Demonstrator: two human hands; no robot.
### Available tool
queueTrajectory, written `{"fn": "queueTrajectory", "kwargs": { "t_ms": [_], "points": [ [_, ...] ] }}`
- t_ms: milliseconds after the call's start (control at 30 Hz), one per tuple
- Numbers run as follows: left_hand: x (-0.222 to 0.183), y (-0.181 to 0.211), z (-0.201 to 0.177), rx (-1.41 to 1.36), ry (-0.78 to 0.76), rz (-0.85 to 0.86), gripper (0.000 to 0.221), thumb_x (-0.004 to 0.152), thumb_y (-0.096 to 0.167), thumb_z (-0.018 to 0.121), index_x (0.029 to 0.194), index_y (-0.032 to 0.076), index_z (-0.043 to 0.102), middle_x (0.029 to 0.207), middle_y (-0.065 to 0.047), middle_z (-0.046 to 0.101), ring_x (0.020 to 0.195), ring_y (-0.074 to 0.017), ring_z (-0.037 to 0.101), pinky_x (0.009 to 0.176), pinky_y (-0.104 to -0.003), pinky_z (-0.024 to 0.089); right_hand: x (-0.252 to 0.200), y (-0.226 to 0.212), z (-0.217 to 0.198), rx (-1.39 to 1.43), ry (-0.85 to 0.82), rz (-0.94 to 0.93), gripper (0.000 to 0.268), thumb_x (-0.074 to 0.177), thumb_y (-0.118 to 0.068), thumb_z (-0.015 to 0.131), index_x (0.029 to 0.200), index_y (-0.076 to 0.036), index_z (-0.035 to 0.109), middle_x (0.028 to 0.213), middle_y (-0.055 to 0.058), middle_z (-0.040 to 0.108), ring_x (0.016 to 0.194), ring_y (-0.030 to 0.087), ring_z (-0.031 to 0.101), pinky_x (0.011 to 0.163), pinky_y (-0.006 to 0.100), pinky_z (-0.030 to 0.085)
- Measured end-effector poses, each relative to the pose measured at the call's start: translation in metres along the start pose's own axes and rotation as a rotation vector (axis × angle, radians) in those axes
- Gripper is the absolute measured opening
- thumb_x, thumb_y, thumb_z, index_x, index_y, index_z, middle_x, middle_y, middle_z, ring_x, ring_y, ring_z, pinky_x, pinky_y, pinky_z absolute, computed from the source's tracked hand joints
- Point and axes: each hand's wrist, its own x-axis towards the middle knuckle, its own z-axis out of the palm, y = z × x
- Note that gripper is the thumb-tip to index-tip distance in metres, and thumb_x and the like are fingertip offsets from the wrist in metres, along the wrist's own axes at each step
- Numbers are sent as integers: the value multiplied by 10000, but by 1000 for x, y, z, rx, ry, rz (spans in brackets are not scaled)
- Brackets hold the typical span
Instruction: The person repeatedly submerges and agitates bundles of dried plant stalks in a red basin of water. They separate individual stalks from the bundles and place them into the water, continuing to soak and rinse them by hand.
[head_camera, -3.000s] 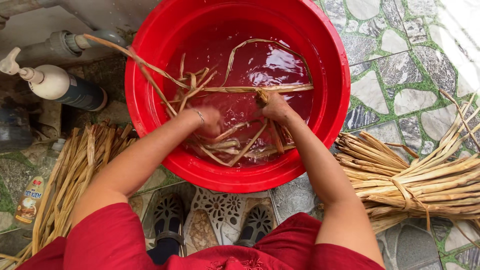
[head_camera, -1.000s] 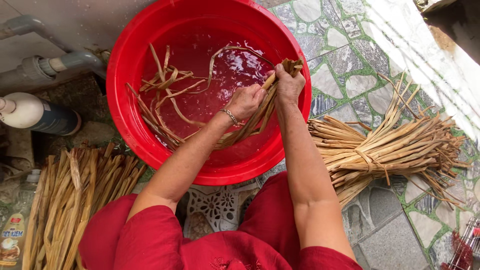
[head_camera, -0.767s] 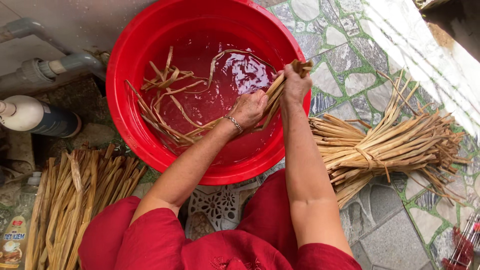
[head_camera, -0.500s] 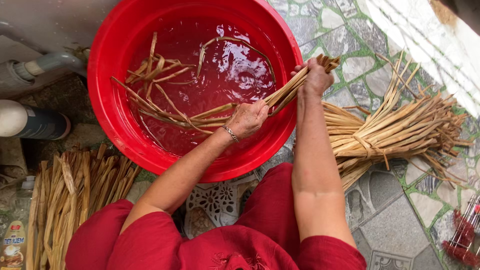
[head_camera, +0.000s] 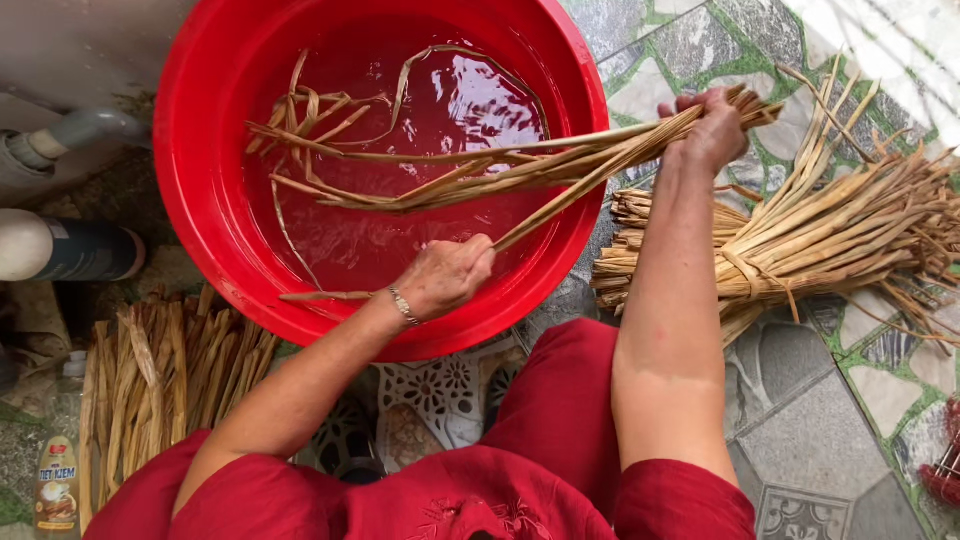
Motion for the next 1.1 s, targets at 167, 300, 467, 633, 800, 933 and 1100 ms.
{"fn": "queueTrajectory", "kwargs": {
  "t_ms": [167,300,467,633,800,933,1100],
  "points": [
    [-35,-26,-32,36,-80,-78,165,1043,161,456,925,59,511,760,-148,555,646,-330,650,587,-459,539,2,-27,-2,52,-32,-32,106,912,-11,548,809,-22,570,737,147,649,619,243,686,556,415,689],
    [-61,-59,-42,39,-84,-118,134,1028,217,503,976,100,545,809,-151,627,702,-348,665,611,-473,547,-3,-45,-12,-13,-115,-127,159,965,-84,560,819,-24,579,752,130,653,658,228,713,583,413,716],
    [-60,-123,-65,168,-237,-568,173,1027,347,543,1106,219,627,849,-157,715,766,-376,688,657,-522,550,-25,-43,10,-109,-360,-421,35,963,-78,639,944,-57,618,786,79,668,668,207,720,585,366,695],
    [-64,-148,-66,221,-356,-740,228,1042,379,554,1166,209,641,1002,-163,704,931,-395,661,822,-546,515,-28,-42,13,-120,-367,-440,79,1039,-54,691,1067,16,669,853,90,699,741,217,731,666,381,705],
    [-37,-141,-54,607,-666,-788,192,979,126,596,1155,163,665,1112,-89,720,1129,-246,626,981,-500,465,-63,35,30,-229,-713,-298,126,1048,-175,715,1058,-90,622,842,38,672,728,168,678,697,340,625],
    [11,-148,-53,410,-352,-636,227,973,51,537,1169,96,642,1226,-135,696,1212,-268,612,1077,-471,481,-122,123,33,-489,-1104,-188,179,982,-128,701,1104,-101,572,980,34,737,915,140,741,860,332,637],
    [8,-166,-44,832,-425,-502,502,931,435,514,1375,205,480,1491,-242,470,1422,-432,379,1205,-629,154,-154,180,30,-592,-1420,28,199,919,-28,755,1084,-78,654,1064,5,693,966,132,621,937,310,565]
  ]
}}
